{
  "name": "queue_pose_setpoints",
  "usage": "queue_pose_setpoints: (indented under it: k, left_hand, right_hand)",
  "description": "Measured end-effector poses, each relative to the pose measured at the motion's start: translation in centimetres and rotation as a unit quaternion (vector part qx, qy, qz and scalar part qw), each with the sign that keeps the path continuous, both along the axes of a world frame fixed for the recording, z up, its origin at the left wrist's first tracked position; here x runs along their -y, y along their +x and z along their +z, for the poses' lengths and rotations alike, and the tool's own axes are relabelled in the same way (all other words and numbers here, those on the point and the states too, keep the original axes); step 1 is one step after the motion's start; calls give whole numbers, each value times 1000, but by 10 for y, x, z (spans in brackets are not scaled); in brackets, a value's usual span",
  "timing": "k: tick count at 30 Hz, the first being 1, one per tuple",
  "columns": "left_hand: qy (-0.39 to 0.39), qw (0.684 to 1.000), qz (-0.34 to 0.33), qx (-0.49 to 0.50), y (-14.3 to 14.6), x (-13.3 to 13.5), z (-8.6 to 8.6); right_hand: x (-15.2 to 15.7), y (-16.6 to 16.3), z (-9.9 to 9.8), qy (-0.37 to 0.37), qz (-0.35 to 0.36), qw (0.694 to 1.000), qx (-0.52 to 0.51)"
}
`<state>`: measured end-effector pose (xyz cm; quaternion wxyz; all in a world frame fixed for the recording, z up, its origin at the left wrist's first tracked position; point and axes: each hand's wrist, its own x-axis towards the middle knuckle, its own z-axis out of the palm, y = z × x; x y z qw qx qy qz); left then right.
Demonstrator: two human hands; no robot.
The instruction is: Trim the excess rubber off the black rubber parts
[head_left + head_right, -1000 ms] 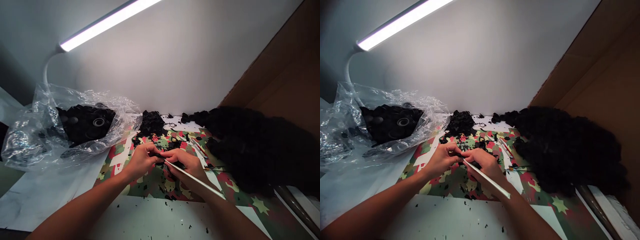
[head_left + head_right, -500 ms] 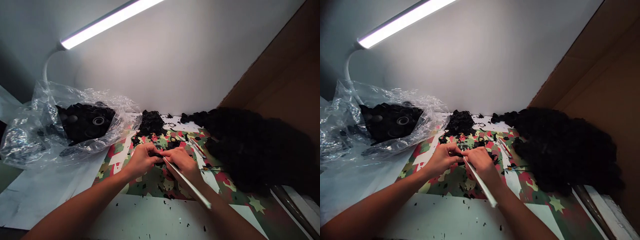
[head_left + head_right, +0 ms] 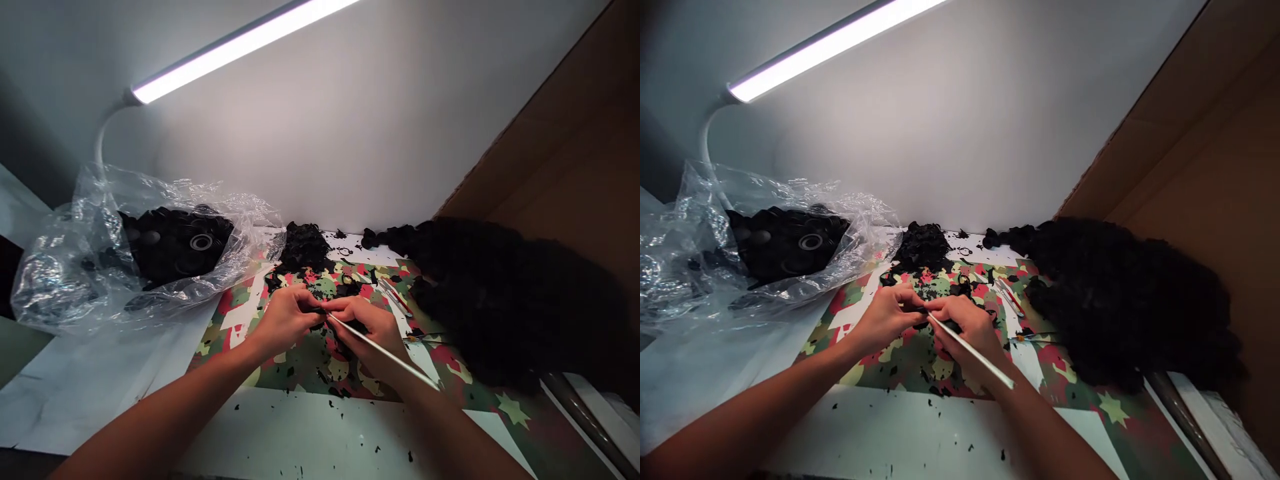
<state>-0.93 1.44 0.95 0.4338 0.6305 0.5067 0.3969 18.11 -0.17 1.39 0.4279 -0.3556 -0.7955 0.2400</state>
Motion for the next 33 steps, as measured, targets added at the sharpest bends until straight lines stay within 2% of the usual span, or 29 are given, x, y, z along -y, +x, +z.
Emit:
queue_pose_setpoints:
  k: [7,16,18,20,24,29,33]
  left_hand:
    - [5,999,5,-33,-2,-1,-2]
    - [8,999,-2,-50,-2,-1,-1]
    - [2,999,2,-52,-2,-2,-2]
    - [2,999,7,-53,-2,-2,-2]
    - [6,999,-4,-44,-3,0,3]
    - [4,1000,-14,-7,-3,2,13]
    - [-21,998,-24,57,-2,0,14]
  right_hand:
    - [-4,-1,-6,97,20,994,44]
    - [-2,-4,-8,218,39,967,126]
    - [-2,-7,-12,234,32,960,149]
    - [-5,-8,-15,235,-6,958,165]
    - [-15,-2,-16,199,-112,962,148]
    - [-15,5,-7,29,-159,986,40]
    - [-13,6,-1,-76,-172,981,-54]
